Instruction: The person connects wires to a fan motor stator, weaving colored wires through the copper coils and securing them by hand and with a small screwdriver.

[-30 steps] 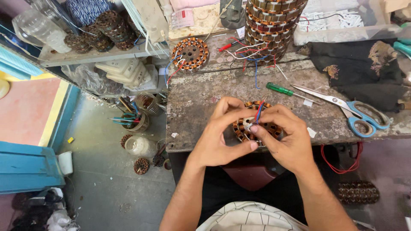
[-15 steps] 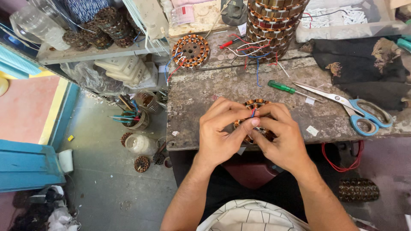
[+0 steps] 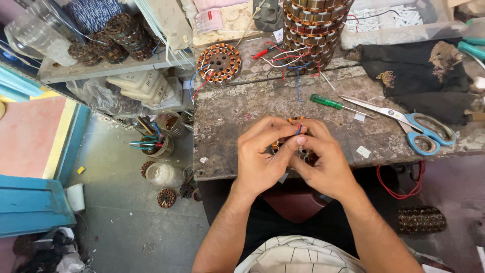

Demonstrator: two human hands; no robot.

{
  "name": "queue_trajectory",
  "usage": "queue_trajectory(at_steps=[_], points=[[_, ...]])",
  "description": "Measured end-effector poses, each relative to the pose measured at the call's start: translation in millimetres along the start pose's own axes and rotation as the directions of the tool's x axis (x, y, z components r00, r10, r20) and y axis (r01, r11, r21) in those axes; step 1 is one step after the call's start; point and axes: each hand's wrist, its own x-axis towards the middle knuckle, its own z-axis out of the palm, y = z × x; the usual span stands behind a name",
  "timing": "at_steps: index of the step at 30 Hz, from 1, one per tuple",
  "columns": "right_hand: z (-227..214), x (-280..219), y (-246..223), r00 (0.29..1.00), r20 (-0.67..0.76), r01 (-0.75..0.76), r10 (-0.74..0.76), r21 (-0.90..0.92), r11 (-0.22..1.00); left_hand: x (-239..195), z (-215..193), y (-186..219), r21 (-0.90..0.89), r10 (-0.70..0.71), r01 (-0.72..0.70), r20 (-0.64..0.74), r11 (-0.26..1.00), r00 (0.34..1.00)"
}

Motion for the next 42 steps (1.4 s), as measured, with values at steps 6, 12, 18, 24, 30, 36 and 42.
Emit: queue_trajectory(at_steps=[6,12,18,24,30,36,42], points=[[-8,0,-7,0.996,0.08,0.063,-0.049,-0.187,0.98,2,-4,0,-0.015,-0.057,0.057,-0.056,0.998,0.997],[-22,-8,-16,0.996,-0.019,-0.089,0.087,-0.218,0.972,6,-2,-1,0.274,0.04,0.033,-0.256,0.961,0.966],[-19,-27,-4,0.987,-0.153,-0.094,0.054,-0.269,0.958,-21,-6,-2,0.429,0.469,-0.567,0.318,0.703,0.824],[-5,-32,-2,0.977,-0.212,-0.081,0.028,-0.247,0.966,-9,-7,-11,0.473,0.252,-0.431,0.396,0.768,0.883],[0,-28,-6,0.965,-0.261,-0.078,0.018,-0.222,0.972,-1,-15,-11,0.453,0.159,-0.377,0.448,0.808,0.88],[11,-31,1,0.944,-0.329,-0.117,0.033,-0.239,0.964,0,-13,-14,0.464,0.123,-0.352,0.454,0.813,0.883],[14,-35,2,0.929,-0.366,-0.147,0.057,-0.223,0.964,0,-13,-16,0.47,0.117,-0.338,0.438,0.816,0.892]])
